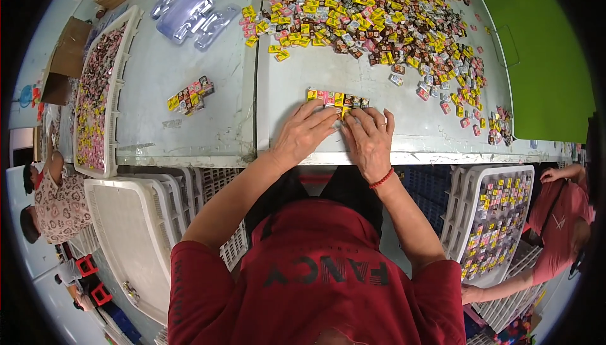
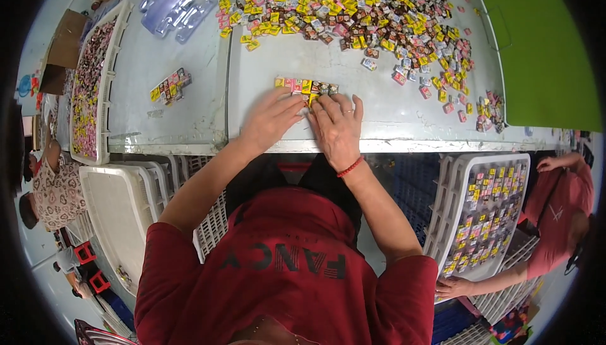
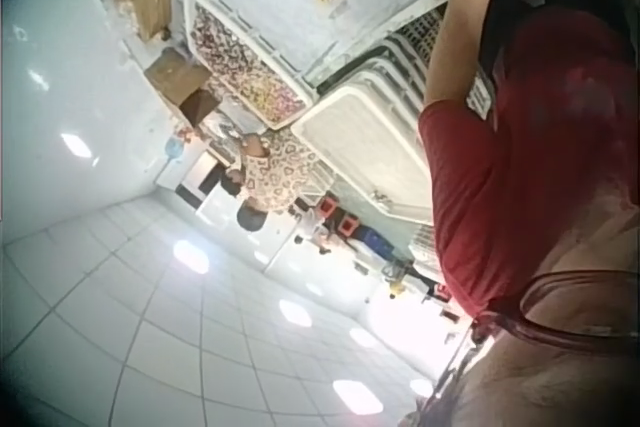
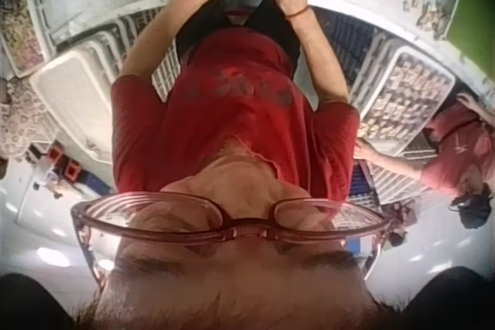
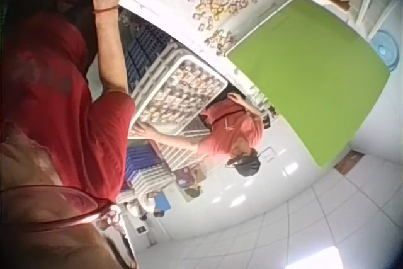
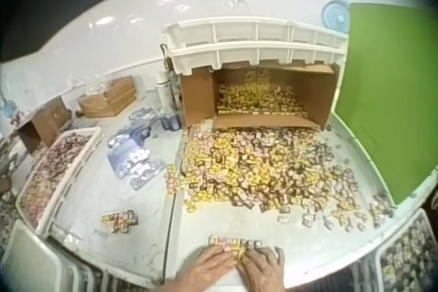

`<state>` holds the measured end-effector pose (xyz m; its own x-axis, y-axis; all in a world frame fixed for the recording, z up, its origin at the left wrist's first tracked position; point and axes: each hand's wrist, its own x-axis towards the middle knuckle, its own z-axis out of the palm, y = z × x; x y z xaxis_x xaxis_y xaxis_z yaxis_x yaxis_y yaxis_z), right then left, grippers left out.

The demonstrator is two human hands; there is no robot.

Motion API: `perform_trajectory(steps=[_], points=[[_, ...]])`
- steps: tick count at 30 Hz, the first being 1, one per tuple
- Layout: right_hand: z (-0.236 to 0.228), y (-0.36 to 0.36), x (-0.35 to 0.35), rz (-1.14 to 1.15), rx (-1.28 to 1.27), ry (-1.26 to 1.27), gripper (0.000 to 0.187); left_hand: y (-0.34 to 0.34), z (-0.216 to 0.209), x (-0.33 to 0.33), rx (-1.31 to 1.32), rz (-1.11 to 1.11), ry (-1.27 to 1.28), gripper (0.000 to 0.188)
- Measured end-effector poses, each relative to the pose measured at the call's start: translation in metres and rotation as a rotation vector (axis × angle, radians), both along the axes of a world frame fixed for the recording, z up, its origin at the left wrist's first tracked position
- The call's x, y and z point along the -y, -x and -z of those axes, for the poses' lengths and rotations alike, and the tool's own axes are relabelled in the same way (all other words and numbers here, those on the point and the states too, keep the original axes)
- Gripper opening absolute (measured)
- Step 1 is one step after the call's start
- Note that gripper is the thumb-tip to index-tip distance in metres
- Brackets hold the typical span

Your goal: Arrange small colorful toy components into rows and groups on a work surface.

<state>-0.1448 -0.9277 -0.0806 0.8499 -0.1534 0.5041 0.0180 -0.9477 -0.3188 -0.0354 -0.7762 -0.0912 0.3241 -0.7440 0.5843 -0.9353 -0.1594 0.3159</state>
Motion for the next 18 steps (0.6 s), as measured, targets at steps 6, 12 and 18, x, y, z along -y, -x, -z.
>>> perform_trajectory(steps=[6, 12, 18], points=[[-0.007, 0.004, 0.02, 0.037, 0.117, -0.144, 0.026, -0.007, -0.017, -0.017, -0.264, -0.179, 0.067, 0.028], [0.011, -0.023, 0.044, 0.144, -0.217, -0.48, 0.026, -0.031, -0.026, -0.013, -1.174, -0.404, 0.025, 0.027], [0.006, -0.02, 0.041, 0.107, -0.298, -1.188, 0.023, -0.032, -0.013, -0.021, -1.216, -0.395, 0.183, 0.023]])
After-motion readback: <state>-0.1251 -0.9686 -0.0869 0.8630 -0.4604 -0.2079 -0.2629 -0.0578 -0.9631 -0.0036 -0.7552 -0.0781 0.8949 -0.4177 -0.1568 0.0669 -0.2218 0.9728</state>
